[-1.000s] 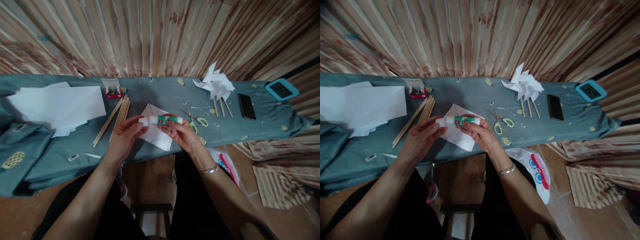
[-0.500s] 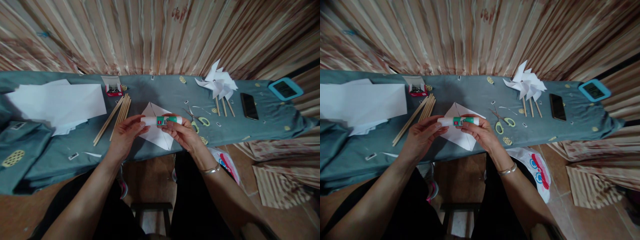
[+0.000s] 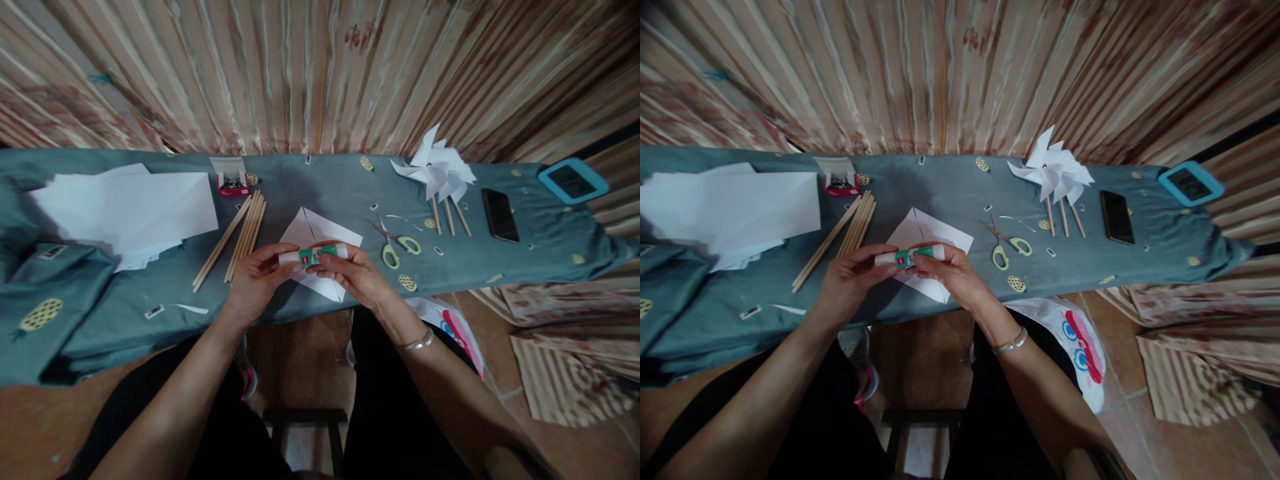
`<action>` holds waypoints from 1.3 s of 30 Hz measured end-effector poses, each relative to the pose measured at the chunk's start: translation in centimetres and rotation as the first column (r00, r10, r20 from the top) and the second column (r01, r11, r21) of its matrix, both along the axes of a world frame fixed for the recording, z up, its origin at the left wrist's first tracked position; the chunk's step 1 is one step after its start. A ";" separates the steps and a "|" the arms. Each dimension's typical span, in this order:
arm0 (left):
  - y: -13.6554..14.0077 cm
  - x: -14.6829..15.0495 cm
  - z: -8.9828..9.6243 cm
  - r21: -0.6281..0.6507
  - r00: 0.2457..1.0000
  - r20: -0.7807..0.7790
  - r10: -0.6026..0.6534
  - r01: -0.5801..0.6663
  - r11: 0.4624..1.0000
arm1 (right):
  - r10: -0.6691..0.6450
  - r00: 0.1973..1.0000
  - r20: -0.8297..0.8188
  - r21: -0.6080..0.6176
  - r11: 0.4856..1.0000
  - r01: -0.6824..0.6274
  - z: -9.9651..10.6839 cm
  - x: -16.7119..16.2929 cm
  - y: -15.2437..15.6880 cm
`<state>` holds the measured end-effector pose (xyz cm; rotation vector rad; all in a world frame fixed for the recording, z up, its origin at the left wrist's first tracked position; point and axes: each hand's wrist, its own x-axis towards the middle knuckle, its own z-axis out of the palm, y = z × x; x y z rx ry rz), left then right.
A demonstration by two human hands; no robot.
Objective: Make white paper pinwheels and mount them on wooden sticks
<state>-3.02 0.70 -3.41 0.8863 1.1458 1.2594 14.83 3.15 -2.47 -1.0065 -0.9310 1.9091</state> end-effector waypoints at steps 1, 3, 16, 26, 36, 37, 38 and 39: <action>-0.1 0.0 0.0 0.000 1.000 -0.013 -0.005 0.005 1.000 | 0.007 1.000 0.018 0.011 1.000 -0.007 -0.1 -0.1 -0.1; -0.3 -0.2 -0.1 -0.007 0.999 -0.032 -0.015 0.015 1.000 | 0.029 0.998 0.054 0.044 0.999 -0.031 -0.3 -0.2 -0.1; 0.5 -5.2 -0.9 0.319 0.550 -0.769 0.327 -0.114 0.941 | -0.001 0.983 0.182 0.172 0.985 -0.031 -0.1 1.4 0.3; 0.4 -4.4 -0.9 0.242 0.049 -0.970 0.237 0.146 0.959 | -0.020 0.976 0.215 0.199 0.980 -0.023 -0.1 1.9 0.3; -0.4 -3.4 -0.4 0.156 -0.004 -0.987 0.162 0.254 0.955 | -0.035 0.973 0.227 0.207 0.978 -0.013 0.0 2.6 -0.1; -0.4 -3.3 -0.4 0.155 -0.005 -0.987 0.162 0.252 0.955 | -0.034 0.974 0.226 0.208 0.978 -0.014 0.1 2.6 -0.1; -0.3 -3.4 -0.4 0.158 -0.005 -0.986 0.164 0.243 0.957 | -0.034 0.973 0.227 0.209 0.978 -0.015 0.1 2.6 -0.1; -0.3 -3.5 -0.4 0.163 -0.004 -0.986 0.169 0.227 0.960 | -0.034 0.973 0.229 0.209 0.978 -0.015 0.1 2.6 -0.1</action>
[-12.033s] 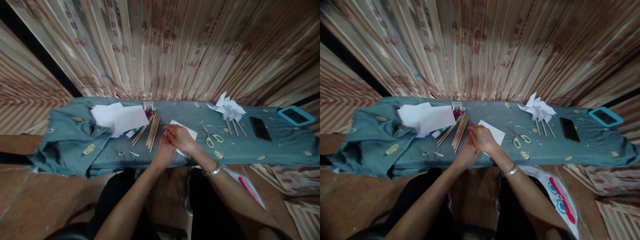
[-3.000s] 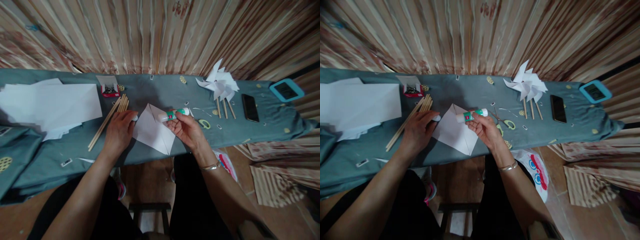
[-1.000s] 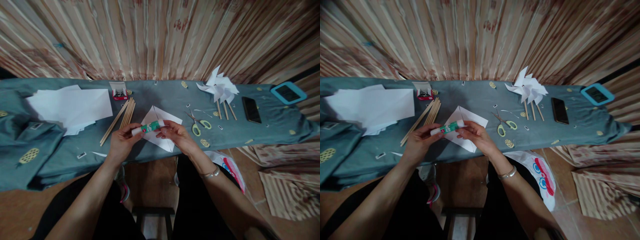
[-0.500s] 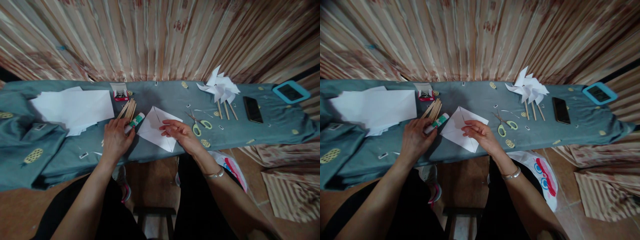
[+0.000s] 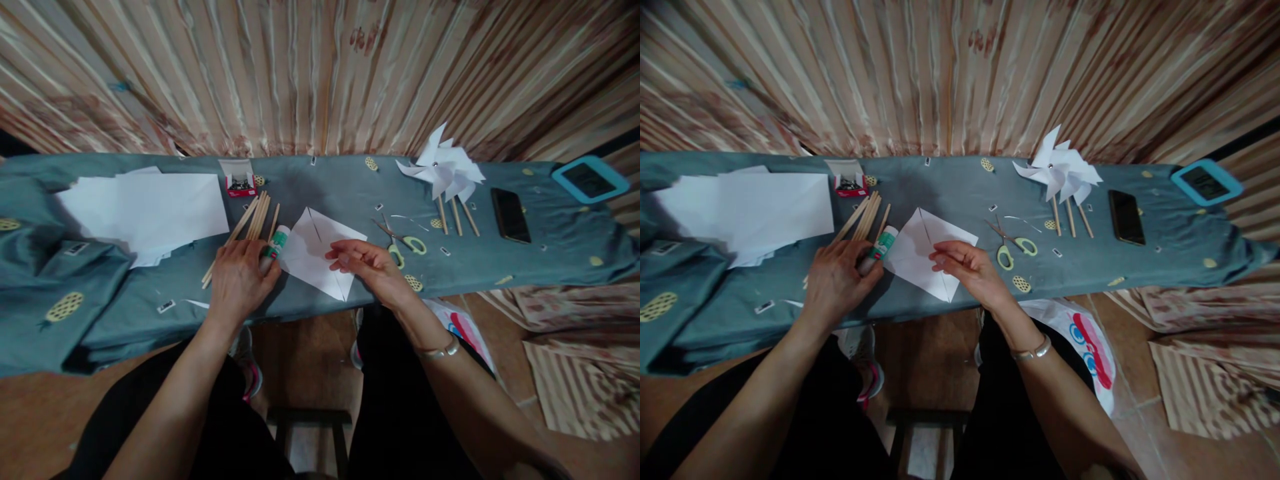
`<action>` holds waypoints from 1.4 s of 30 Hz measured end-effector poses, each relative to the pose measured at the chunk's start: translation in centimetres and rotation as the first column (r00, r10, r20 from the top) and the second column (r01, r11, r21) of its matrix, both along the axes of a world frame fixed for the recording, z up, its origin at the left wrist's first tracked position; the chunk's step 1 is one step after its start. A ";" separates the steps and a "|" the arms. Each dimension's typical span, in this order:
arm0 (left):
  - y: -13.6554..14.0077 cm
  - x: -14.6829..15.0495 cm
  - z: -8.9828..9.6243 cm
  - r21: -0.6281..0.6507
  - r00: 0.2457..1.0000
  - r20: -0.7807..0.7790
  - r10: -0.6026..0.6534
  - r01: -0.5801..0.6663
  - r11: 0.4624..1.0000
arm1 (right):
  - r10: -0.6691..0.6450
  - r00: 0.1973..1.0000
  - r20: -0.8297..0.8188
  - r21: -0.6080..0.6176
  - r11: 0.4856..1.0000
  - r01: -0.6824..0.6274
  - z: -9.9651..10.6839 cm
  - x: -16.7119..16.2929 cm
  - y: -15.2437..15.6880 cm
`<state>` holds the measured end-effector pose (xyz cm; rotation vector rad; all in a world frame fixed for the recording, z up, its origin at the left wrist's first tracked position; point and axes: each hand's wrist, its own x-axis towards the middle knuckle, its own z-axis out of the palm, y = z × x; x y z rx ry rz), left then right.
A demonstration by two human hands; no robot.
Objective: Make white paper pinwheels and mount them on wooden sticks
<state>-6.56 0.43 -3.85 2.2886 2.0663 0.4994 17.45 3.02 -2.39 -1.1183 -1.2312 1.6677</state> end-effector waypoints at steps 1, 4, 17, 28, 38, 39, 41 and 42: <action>0.1 -0.3 0.0 0.006 1.000 0.005 0.021 -0.021 1.000 | 0.000 1.000 0.003 -0.001 1.000 0.000 0.0 0.0 0.0; 0.3 -1.4 0.0 0.026 0.994 0.026 0.107 -0.108 0.994 | 0.000 1.000 0.004 0.001 1.000 0.000 0.0 0.0 0.1; -1.6 -4.9 1.7 0.017 0.961 0.013 0.275 -0.275 0.961 | 0.025 0.999 0.041 0.038 0.999 -0.027 0.1 0.2 0.0; -6.3 -9.7 3.0 -0.076 0.916 0.018 0.402 -0.400 0.914 | 0.030 0.998 0.054 0.043 0.999 -0.032 -0.2 0.4 -0.2; -4.0 -8.8 1.2 -0.076 0.974 -0.100 0.204 -0.212 0.974 | 0.038 0.997 0.061 0.042 0.998 -0.041 -0.4 -0.6 0.1; -3.6 -8.6 1.1 -0.075 0.974 -0.099 0.203 -0.211 0.975 | 0.037 0.998 0.055 0.042 0.998 -0.039 -0.4 -0.7 0.1; -3.1 -8.2 0.9 -0.085 0.975 -0.094 0.203 -0.211 0.974 | 0.035 0.998 0.051 0.044 0.998 -0.037 -0.4 -0.7 0.1; -3.0 -8.1 0.8 -0.087 0.975 -0.091 0.205 -0.213 0.973 | 0.034 0.998 0.053 0.046 0.998 -0.036 -0.4 -0.7 0.1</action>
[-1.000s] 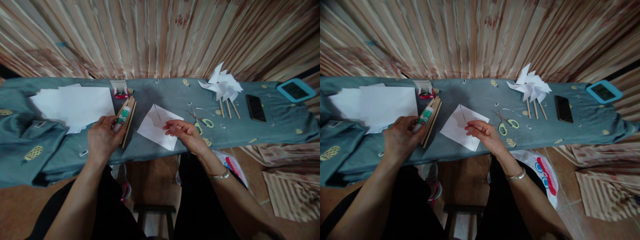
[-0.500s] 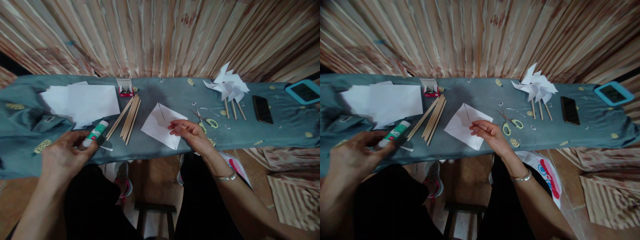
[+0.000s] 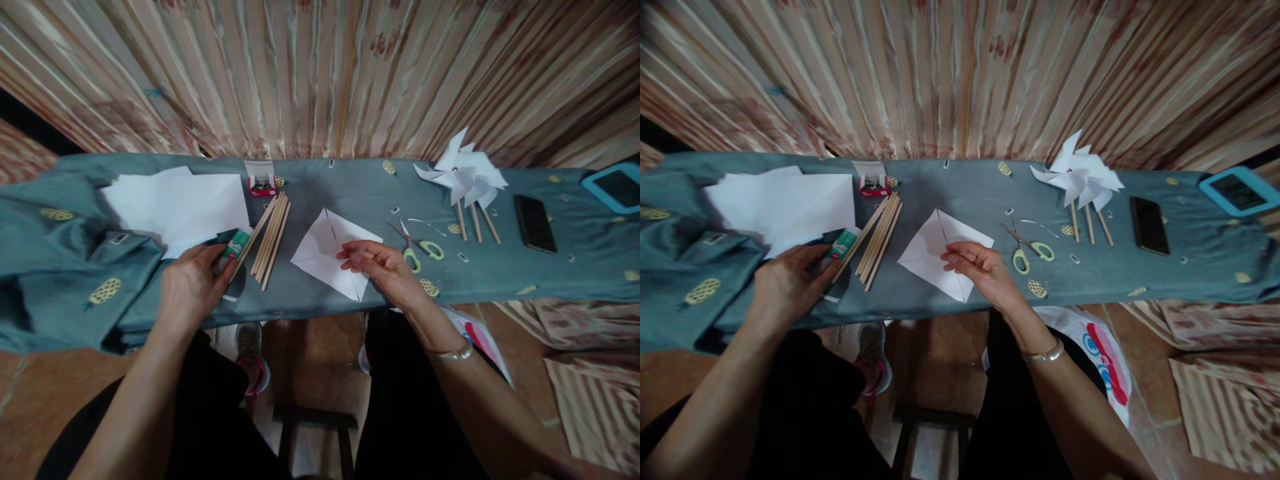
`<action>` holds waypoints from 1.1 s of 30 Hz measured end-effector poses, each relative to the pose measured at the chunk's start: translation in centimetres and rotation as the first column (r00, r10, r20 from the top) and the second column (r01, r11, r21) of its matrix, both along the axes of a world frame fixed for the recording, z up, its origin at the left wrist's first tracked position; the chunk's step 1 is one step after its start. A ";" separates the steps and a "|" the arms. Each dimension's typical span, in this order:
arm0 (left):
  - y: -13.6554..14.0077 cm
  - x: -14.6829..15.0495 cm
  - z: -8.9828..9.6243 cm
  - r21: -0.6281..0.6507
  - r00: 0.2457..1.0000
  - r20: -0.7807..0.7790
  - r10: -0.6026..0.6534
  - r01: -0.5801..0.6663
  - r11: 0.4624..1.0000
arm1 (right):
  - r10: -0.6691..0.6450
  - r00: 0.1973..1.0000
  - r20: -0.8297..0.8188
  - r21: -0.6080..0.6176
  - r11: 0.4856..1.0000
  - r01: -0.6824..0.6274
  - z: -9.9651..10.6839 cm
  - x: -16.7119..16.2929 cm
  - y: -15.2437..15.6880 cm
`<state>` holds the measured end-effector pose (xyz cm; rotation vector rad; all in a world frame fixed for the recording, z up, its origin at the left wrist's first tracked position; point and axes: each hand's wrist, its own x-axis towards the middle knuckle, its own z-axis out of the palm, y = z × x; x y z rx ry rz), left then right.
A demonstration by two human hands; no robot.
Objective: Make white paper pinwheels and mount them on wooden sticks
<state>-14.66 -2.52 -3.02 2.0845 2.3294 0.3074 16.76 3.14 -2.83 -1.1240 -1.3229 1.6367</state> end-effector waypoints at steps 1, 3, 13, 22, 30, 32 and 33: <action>0.2 0.1 -0.1 0.000 1.000 0.001 0.002 -0.002 1.000 | -0.001 1.000 0.003 0.002 1.000 0.001 0.0 0.0 0.0; 0.4 0.2 -0.2 0.005 1.000 0.001 0.005 -0.005 1.000 | -0.001 1.000 0.014 0.008 1.000 0.000 0.0 0.2 0.0; -1.3 0.7 1.1 0.309 0.993 0.038 -0.109 0.092 0.946 | -0.145 0.935 0.325 0.322 0.946 0.035 -1.4 2.6 0.4; -0.8 10.3 -1.6 0.345 0.715 0.145 -0.684 0.611 0.712 | -0.143 0.785 0.602 0.568 0.768 -0.296 -0.7 2.9 -0.9; 1.4 12.5 -2.4 0.288 0.695 0.167 -0.699 0.644 0.709 | -0.089 0.754 0.651 0.537 0.756 -0.375 -1.4 3.1 -1.1; 1.6 12.5 -2.6 0.299 0.693 0.152 -0.705 0.648 0.701 | -0.084 0.757 0.648 0.537 0.755 -0.375 -1.5 3.2 -1.0; 1.7 12.6 -2.6 0.305 0.691 0.142 -0.709 0.651 0.695 | -0.081 0.759 0.647 0.535 0.756 -0.375 -1.5 3.2 -1.0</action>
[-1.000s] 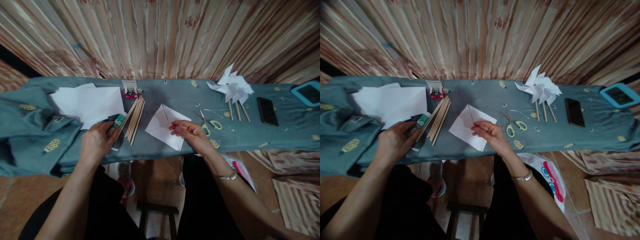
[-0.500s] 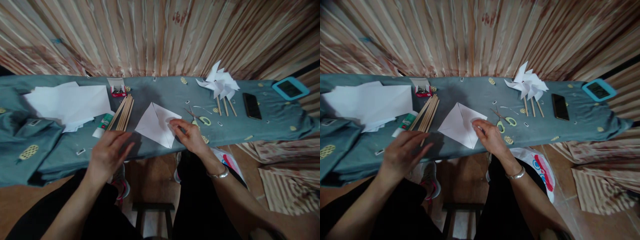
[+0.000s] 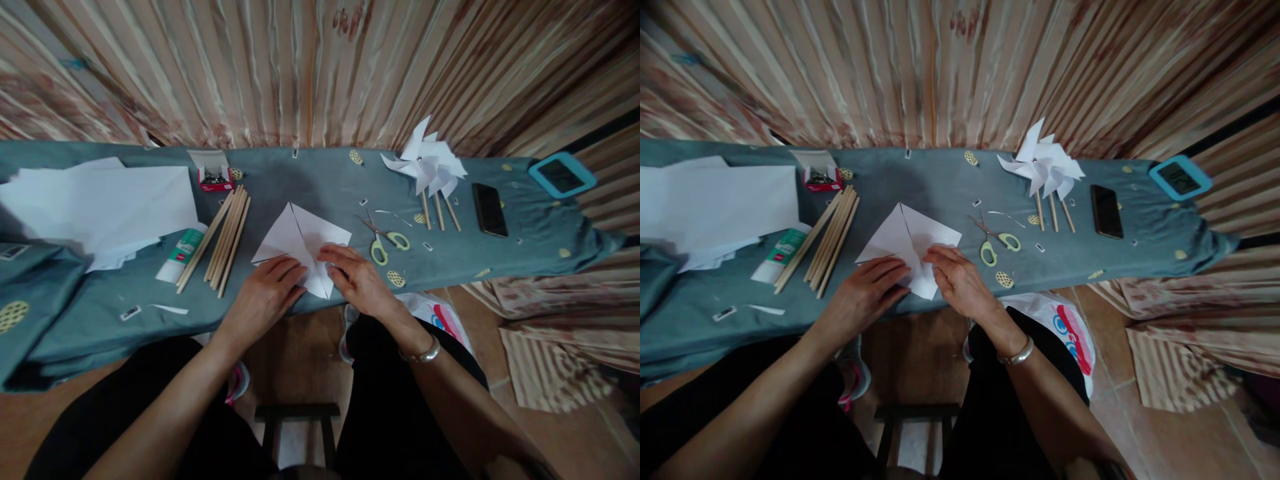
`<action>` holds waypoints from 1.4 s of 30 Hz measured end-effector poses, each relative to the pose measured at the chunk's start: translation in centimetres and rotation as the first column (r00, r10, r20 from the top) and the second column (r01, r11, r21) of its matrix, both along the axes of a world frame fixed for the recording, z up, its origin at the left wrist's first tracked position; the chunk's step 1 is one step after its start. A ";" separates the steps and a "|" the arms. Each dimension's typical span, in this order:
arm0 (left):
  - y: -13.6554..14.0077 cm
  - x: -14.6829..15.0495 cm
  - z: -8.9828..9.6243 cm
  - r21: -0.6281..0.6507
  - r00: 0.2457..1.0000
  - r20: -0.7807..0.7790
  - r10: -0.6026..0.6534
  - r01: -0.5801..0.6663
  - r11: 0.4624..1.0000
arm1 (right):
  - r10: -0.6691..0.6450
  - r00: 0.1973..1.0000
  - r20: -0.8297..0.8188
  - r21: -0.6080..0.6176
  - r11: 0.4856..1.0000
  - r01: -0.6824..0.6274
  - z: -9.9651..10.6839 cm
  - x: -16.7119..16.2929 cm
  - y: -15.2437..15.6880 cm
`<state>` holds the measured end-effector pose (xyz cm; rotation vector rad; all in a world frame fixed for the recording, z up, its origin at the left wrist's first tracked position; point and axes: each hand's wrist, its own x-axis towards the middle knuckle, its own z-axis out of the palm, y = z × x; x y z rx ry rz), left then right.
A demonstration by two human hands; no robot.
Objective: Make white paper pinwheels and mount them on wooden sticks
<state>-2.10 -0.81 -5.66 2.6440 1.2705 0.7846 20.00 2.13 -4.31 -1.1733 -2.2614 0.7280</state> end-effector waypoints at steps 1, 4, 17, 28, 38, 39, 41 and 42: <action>0.0 0.0 -0.1 0.013 1.000 -0.002 -0.004 0.004 1.000 | 0.001 1.000 -0.002 -0.005 1.000 -0.001 0.0 0.0 0.0; 0.1 0.0 -0.2 0.044 1.000 0.004 -0.012 0.012 0.999 | 0.007 1.000 -0.013 -0.035 0.999 -0.008 0.1 0.2 0.1; -0.3 -0.2 -0.2 -0.032 1.000 0.024 -0.007 0.008 0.999 | 0.033 0.998 -0.059 -0.170 0.984 -0.043 -0.1 0.9 0.6; -0.6 0.1 -0.9 0.034 0.999 0.028 -0.035 0.034 0.999 | 0.038 0.997 -0.063 -0.171 0.984 -0.048 -0.1 1.0 0.5; -0.3 0.1 -0.4 -0.089 0.975 0.219 0.030 -0.010 0.996 | -0.034 0.984 -0.177 -0.297 0.955 -0.020 0.2 0.6 0.6; -0.2 0.2 -0.4 -0.095 0.973 0.227 0.032 -0.011 0.995 | -0.059 0.979 -0.195 -0.312 0.950 -0.005 0.3 0.3 0.6; -0.1 0.3 -0.3 -0.114 0.970 0.239 0.039 -0.012 0.993 | -0.104 0.966 -0.237 -0.333 0.943 0.020 0.3 -0.2 0.6; -0.1 0.3 -0.2 -0.126 0.969 0.244 0.043 -0.012 0.992 | -0.122 0.959 -0.257 -0.339 0.940 0.029 0.3 -0.5 0.6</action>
